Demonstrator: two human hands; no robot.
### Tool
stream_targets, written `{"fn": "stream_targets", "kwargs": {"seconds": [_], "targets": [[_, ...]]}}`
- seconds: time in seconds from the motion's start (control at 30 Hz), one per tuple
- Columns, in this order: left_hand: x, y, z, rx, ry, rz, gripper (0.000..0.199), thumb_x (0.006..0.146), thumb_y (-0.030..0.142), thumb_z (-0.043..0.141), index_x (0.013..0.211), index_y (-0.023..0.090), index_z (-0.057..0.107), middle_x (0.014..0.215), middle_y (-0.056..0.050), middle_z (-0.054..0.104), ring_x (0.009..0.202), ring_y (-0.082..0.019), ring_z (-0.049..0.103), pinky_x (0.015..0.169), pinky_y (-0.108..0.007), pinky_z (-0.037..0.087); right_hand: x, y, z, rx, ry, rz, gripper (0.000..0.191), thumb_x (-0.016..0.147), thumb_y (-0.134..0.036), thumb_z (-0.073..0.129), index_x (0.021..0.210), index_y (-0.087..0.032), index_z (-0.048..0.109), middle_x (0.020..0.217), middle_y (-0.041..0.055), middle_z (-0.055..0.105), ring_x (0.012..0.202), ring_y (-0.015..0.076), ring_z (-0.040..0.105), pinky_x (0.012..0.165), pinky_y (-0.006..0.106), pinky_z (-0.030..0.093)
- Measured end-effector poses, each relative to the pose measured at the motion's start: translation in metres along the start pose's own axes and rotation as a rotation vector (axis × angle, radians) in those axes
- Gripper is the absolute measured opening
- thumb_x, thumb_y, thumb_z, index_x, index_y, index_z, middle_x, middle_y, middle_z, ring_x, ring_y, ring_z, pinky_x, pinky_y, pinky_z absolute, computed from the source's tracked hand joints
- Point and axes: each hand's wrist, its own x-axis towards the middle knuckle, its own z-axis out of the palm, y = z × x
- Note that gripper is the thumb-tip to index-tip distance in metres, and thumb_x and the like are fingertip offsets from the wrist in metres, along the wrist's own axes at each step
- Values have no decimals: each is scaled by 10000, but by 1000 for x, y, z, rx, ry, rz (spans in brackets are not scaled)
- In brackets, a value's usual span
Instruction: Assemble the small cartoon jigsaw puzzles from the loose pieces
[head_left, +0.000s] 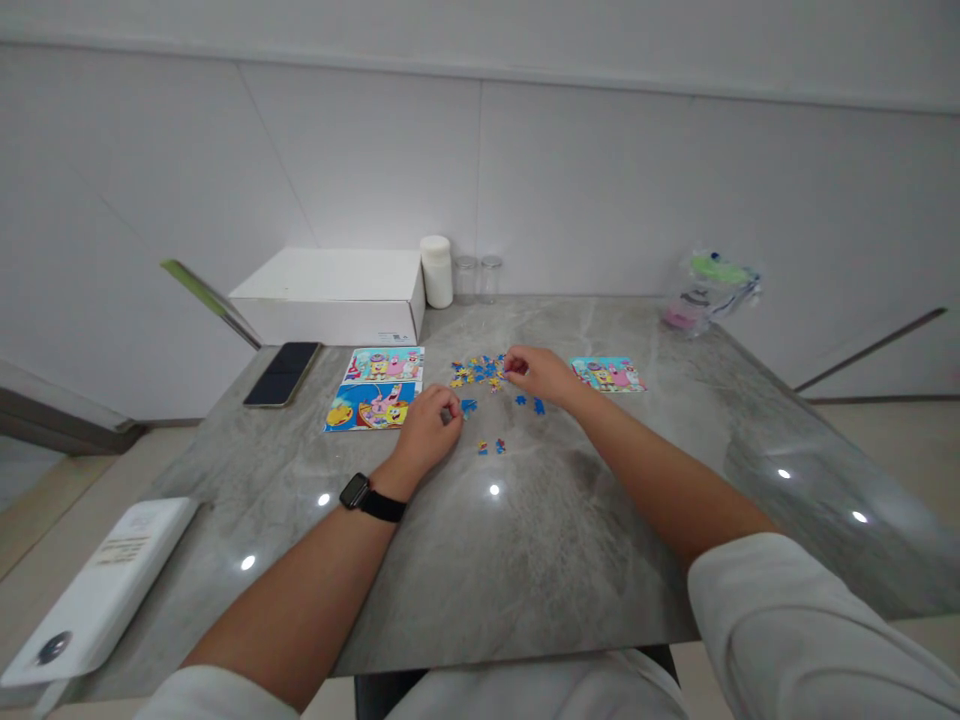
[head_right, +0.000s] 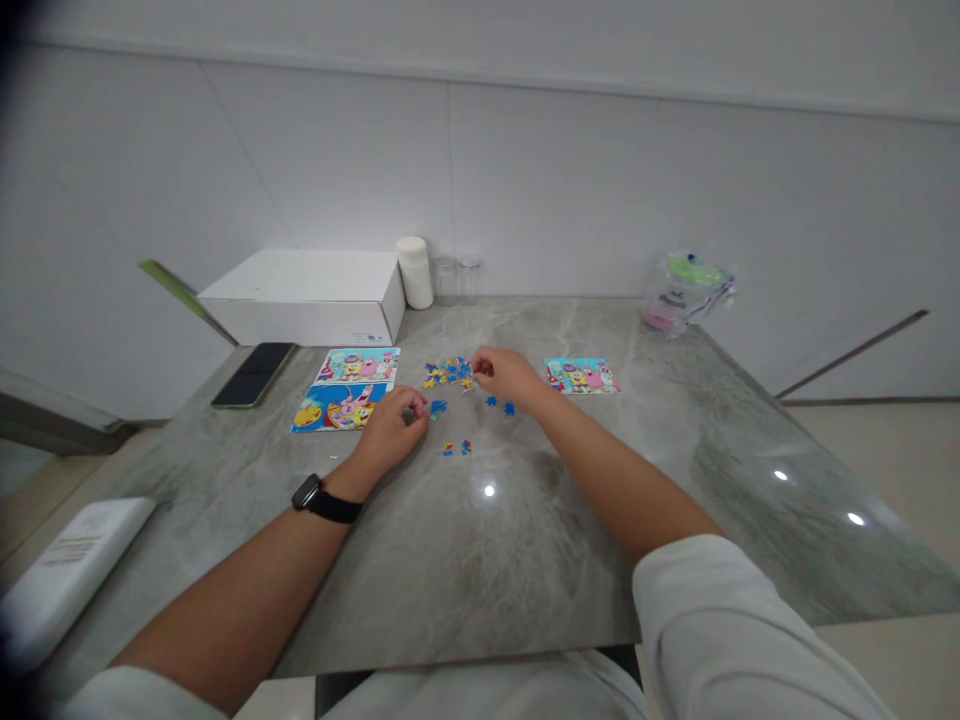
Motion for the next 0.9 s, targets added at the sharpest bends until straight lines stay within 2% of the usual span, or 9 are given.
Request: {"fn": "stream_targets", "kwargs": {"seconds": [0.1,0.2,0.37,0.7,0.9], "targets": [[0,2,1,34,-16,-14,173,821,90,631,773,230,542,926,-36,681,932,-226,636,873,-388,515,-29,-2,14,62,-8,-35,67,893,-177,707,944,-218,718,876,1,753,809,156,677,789,266,484],[-2,4,1,69,-19,-42,140,837,125,652,917,235,620,957,-41,690,922,-234,645,868,-397,530,-40,-4,27,41,2,-89,70,906,-175,716,956,-222,730,909,12,763,862,173,684,838,290,478],[-5,4,2,57,-20,-37,211,862,148,654,1052,239,644,1031,-47,709,955,-232,662,888,-389,548,-39,-7,37,-15,-7,-154,53,932,-209,731,971,-240,749,965,25,781,928,198,691,905,327,463],[-5,7,0,79,-44,-47,200,886,161,630,1070,234,661,1044,-59,721,979,-241,665,902,-408,552,-40,-9,44,-169,37,-172,77,962,-273,727,1031,-253,754,1077,66,785,1095,275,663,1008,430,403],[-6,8,0,103,-42,-37,196,880,162,638,1061,233,664,1054,-61,726,973,-244,662,909,-413,540,-40,-9,45,-204,44,-185,94,973,-295,720,1042,-245,759,1075,76,785,1096,285,659,1023,451,391]]}}
